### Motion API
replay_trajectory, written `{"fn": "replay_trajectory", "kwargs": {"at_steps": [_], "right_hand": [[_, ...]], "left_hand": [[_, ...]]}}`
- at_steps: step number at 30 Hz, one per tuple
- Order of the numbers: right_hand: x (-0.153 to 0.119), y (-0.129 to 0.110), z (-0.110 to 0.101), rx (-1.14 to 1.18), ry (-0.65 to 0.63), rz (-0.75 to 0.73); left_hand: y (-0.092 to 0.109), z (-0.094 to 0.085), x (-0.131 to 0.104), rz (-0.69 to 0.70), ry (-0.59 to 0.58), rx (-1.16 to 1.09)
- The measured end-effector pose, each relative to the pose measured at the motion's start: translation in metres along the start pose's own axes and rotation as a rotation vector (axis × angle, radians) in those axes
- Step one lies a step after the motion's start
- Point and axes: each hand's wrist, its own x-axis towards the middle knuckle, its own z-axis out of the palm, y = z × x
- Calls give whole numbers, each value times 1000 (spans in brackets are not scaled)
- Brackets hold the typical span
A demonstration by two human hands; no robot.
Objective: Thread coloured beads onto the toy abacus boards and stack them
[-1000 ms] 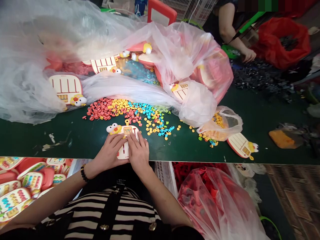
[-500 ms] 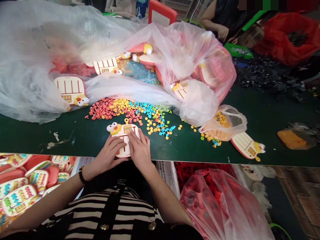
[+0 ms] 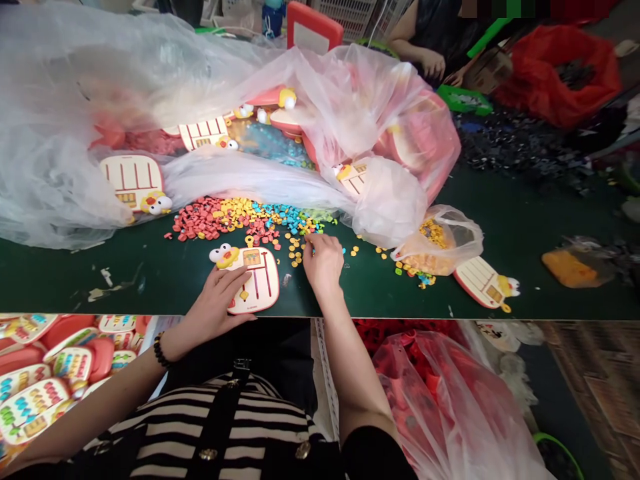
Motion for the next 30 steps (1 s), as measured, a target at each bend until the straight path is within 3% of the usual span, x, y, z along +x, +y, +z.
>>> {"fn": "replay_trajectory", "kwargs": {"at_steps": [3, 5, 10, 15, 19, 24, 30], "right_hand": [[21, 13, 0, -200, -126, 98], [26, 17, 3, -245, -183, 82], [26, 25, 7, -193, -169, -35], [15, 11, 4, 204, -74, 53], [-2, -22, 19, 505, -173, -61], [-13, -36, 40, 260, -94, -186], [-21, -35, 36, 44, -70, -270]], "left_hand": [[3, 3, 4, -3, 44, 48], [3, 5, 4, -3, 61, 48], [1, 7, 0, -12, 80, 25], [1, 8, -1, -16, 56, 24], [1, 9, 0, -17, 56, 27], [1, 10, 1, -22, 63, 4], [0, 12, 0, -32, 69, -1]]}}
